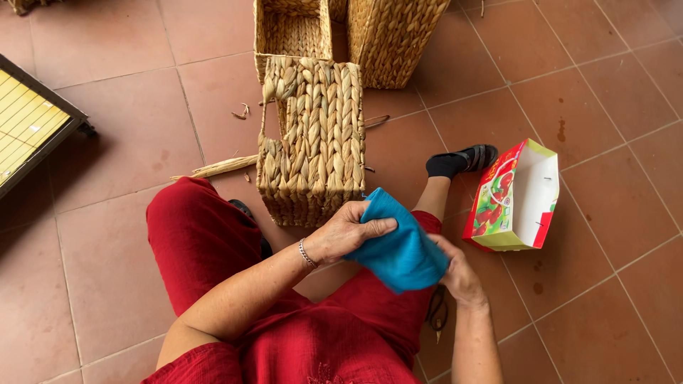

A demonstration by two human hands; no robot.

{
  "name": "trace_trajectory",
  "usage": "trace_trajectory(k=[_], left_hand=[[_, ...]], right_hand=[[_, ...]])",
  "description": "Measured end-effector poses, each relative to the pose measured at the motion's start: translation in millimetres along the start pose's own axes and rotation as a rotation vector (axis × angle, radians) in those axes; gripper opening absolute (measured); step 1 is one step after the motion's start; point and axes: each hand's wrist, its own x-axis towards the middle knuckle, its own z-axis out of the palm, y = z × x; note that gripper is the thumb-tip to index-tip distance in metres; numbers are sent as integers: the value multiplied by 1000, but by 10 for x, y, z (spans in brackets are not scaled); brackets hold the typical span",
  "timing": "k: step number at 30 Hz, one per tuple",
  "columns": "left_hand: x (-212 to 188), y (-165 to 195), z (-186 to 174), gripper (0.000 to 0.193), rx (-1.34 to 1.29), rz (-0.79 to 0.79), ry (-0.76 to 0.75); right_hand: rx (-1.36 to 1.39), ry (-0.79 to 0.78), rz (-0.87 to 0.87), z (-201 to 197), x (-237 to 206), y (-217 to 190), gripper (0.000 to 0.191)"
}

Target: The person sits on the floor and uses scissors to trim loose straw ends from a woven water-hyacinth basket, then wipes the basket's sides and edges with a blue cloth, turning the basket to reach different surfaces.

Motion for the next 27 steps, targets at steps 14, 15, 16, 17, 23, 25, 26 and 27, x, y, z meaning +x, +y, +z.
trace_trajectory(k=[14,15,16,17,23,25,26,27], left_hand=[[-360,852,-267,23,-101,-58,180],[-351,913,-320,21,-112,-41,205],[-351,938,-342,19,-132,-31,234],[-353,945,-361,19,-184,-29,263],[-419,926,-434,17,-324,155,372],[-473,964,-474,16,-300,167,340],[-492,988,-497,16,-308,145,336],[-520,1009,-520,16,-317,119,335]], right_hand=[[736,65,-1,1432,419,126,97],[782,98,-35,1496,443,120,98],[812,120,-64,1557,456,98,99],[844,120,-83,1616,467,68,100],[1268,-327,-55,1851,358,16,94],[1001,-218,-46,1842,321,99,85],[868,-161,-39,1822,319,147,81],[764,-148,48,1799,324,192,76]])
